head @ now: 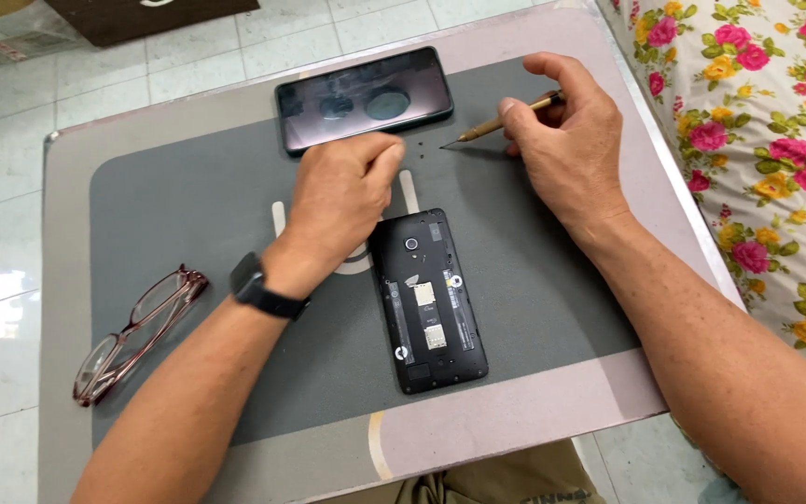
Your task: The person uses a small screwdriver to remove screws from the back of a disassembled mobile phone placed on a gray mat. They repeatedly unscrew fasteners and place them on the mat, occasionally adjusting the phone's position.
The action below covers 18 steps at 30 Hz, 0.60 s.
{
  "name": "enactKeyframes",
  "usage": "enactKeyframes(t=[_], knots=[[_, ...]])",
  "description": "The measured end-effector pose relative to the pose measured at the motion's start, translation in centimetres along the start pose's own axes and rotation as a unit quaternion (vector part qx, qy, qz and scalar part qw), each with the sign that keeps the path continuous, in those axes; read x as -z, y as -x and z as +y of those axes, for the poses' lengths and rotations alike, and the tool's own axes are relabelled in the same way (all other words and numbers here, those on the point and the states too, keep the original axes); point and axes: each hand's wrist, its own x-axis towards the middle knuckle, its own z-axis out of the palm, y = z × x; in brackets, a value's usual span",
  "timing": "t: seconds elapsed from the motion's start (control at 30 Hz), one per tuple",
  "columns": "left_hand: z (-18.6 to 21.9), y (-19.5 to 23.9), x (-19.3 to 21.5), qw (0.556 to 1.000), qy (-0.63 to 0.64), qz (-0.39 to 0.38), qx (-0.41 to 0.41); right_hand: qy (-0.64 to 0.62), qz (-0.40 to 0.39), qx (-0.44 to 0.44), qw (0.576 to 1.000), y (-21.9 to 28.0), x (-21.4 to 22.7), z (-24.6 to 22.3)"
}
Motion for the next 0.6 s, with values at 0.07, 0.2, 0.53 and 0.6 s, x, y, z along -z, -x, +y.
enactKeyframes(t=[0.07, 0.2, 0.53, 0.6], knots=[[0.8, 1.5, 1.8, 1.000, -0.008, -0.016, 0.024, 0.007, -0.003, -0.003, 1.000, 0.1, 0.1, -0.2], [0.4, 6.1, 4.0, 0.997, -0.050, -0.047, 0.022, 0.018, -0.009, 0.002, 1.000, -0.1, 0.3, 0.2], [0.2, 10.0, 3.5, 0.988, -0.079, 0.022, -0.132, -0.078, -0.020, 0.002, 0.997, -0.5, 0.4, 1.9], [0.4, 10.0, 3.6, 0.992, -0.064, 0.008, -0.107, -0.069, 0.009, 0.053, 0.996, -0.2, 0.7, 0.9]])
